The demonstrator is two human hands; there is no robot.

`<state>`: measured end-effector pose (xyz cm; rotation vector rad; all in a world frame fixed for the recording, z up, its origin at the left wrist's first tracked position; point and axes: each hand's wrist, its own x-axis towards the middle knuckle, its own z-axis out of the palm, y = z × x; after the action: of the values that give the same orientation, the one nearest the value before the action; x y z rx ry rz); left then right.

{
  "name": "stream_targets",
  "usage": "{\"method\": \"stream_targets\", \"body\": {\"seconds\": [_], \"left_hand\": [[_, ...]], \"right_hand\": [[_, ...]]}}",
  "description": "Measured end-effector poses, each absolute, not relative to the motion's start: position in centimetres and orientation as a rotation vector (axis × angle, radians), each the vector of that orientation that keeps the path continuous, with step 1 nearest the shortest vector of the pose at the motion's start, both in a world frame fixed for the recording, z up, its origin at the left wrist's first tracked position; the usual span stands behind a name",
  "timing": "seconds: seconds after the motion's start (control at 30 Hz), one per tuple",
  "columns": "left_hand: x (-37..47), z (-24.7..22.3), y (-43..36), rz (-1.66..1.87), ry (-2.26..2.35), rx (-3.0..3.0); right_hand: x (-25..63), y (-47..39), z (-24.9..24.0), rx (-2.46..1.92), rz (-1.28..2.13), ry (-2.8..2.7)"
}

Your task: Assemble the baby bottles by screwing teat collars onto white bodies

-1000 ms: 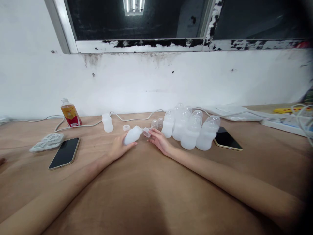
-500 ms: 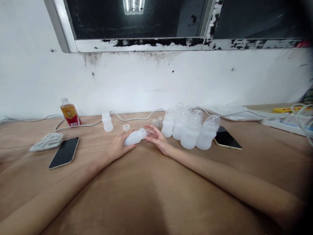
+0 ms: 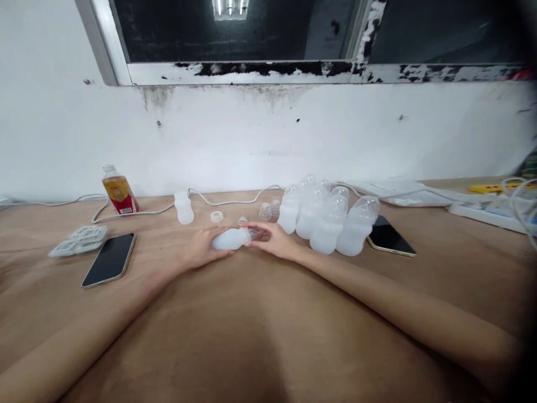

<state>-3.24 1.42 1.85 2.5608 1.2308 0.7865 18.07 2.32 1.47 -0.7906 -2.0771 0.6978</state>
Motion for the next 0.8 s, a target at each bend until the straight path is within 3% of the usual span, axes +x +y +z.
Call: {"method": "stream_targets", "body": {"seconds": [0.23, 0.37, 0.47, 0.57, 0.8], "left_hand": [[-2.8, 1.2, 0.6, 0.8, 1.293, 2.711], [-3.0, 1.1, 1.0, 0.872, 1.279, 2.637], [-3.1, 1.0, 1.1, 0.918, 1.254, 2.562], [-3.2, 1.1, 1.1, 0.931, 1.226, 2.56], [-2.8, 1.2, 0.8, 0.797, 1.278, 2.662]], "right_hand": [[17.9, 2.7, 0.7, -1.151, 0.74, -2.213], [18.2, 1.7, 2.4, -0.945, 0.395, -2.236], [18.5, 1.2, 3.0, -0.7, 0.316, -2.307], [18.4, 1.3, 2.6, -0.683, 0.322, -2.312], [17.5, 2.1, 1.4, -1.197, 0.672, -2.214]]}}
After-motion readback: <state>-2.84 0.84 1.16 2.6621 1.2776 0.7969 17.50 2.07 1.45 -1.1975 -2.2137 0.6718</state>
